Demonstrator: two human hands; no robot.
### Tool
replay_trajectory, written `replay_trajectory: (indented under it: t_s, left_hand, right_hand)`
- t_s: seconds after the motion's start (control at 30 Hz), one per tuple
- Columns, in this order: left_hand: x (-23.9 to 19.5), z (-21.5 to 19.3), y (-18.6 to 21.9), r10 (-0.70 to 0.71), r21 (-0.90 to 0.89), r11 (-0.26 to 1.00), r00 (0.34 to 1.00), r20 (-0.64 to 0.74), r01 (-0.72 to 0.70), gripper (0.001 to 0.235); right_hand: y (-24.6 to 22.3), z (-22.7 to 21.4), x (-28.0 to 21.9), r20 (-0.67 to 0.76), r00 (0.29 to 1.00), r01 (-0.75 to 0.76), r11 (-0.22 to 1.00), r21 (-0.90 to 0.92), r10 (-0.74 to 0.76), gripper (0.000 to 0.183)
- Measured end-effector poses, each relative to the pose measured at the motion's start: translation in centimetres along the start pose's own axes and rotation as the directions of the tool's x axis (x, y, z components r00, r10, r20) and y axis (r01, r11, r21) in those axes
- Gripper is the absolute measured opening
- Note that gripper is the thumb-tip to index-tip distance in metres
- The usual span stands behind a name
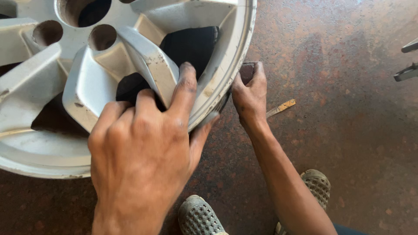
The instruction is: The person scrubs the rim of a car wheel using a small abrasive block. They hold the wheel steady with one hand while moving the block along the edge with the other, working on the outer lip and the inner barrel of the rim.
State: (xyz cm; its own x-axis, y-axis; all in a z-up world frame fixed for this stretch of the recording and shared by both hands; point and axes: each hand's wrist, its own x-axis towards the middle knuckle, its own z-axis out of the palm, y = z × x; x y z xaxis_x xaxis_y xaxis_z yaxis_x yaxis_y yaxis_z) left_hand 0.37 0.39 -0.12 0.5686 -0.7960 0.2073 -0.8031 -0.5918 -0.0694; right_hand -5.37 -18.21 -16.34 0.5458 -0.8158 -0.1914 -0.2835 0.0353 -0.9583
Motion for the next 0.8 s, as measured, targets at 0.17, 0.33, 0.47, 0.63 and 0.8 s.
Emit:
replay_trajectory:
  t_s: [0.17, 0.33, 0.47, 0.63, 0.8]
  left_hand:
    - [0.2, 0.2, 0.4, -0.027, -0.006, 1.0, 1.0, -0.005, 0.027, 0.056]
    - [0.4, 0.8, -0.1, 0.008, -0.037, 0.999, 0.998, -0.056, -0.01, 0.057]
    - [0.8, 0.5, -0.2, 0.016, -0.062, 0.998, 0.999, -0.043, -0.018, 0.061]
    - [0.5, 0.7, -0.1, -0.009, -0.036, 0.999, 1.0, 0.007, 0.009, 0.062]
    - [0.8, 0.1, -0.1, -0.011, -0.02, 1.0, 0.999, 0.041, 0.012, 0.061]
  right_hand:
    - [1.3, 0.9, -5.6, -0.037, 0.997, -0.072, 0.996, -0.043, 0.07, 0.029]
    - [0.6, 1.4, 6.0, 0.084, 0.941, 0.288, 0.909, 0.302, -0.327, 0.037]
    - [0.6, 0.5, 0.9, 0.036, 0.911, 0.412, 0.911, -0.016, -0.411, 0.04]
    - [1.1, 1.3, 1.0, -0.016, 0.985, 0.17, 0.985, -0.015, -0.171, 0.034]
    - [0.1, 1.1, 3.3, 0.009, 0.938, 0.346, 0.934, -0.083, -0.347, 0.035]
